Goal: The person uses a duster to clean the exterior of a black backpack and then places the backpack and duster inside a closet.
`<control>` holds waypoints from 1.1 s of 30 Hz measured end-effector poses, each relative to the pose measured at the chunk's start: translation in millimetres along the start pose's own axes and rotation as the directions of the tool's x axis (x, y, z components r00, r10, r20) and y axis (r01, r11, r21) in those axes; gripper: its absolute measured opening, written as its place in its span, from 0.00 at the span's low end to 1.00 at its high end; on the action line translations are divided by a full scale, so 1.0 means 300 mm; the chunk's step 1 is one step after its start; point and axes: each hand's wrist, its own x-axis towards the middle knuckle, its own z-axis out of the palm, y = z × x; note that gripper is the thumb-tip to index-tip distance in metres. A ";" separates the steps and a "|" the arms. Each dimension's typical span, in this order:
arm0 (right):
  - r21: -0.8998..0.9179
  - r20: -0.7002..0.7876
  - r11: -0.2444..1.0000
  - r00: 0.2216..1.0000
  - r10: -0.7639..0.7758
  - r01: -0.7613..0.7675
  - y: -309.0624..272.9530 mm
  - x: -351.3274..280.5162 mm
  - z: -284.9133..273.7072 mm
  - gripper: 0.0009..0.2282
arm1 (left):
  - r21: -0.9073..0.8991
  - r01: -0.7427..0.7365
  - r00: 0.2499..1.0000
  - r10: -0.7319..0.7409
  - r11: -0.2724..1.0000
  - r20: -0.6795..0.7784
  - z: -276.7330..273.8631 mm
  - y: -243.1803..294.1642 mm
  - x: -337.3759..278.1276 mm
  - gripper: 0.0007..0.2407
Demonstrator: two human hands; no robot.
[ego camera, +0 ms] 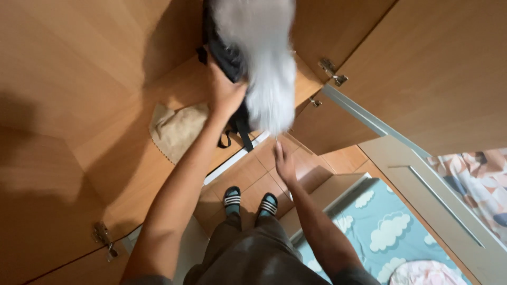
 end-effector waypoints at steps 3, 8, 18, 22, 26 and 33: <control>0.047 -0.038 0.997 0.997 -0.066 0.067 -0.263 0.161 0.006 0.20 | 0.289 0.026 0.996 -0.049 0.957 0.071 0.053 0.040 -0.065 0.41; 0.073 0.017 0.959 0.961 -0.275 0.273 -0.147 0.200 0.000 0.23 | 0.365 -0.149 0.988 0.149 0.919 0.028 0.059 -0.039 -0.084 0.42; -0.068 -0.038 0.981 0.984 0.177 -0.179 0.278 -0.311 -0.171 0.20 | 0.173 0.243 0.953 -0.268 0.954 0.140 0.015 -0.045 -0.049 0.20; 0.058 -0.052 0.997 0.997 0.049 -0.046 -0.022 -0.115 -0.150 0.21 | 0.304 0.114 0.963 -0.180 0.946 0.200 0.049 -0.024 -0.045 0.27; 0.231 0.189 0.932 0.953 0.238 -0.279 -0.663 0.072 -0.230 0.22 | 0.352 0.082 0.961 -0.167 0.932 0.219 0.063 0.039 -0.069 0.27; 0.185 0.540 0.868 0.786 0.301 -0.460 -1.025 0.084 -0.286 0.20 | 0.281 0.070 0.967 -0.134 0.957 0.216 0.041 -0.153 -0.118 0.22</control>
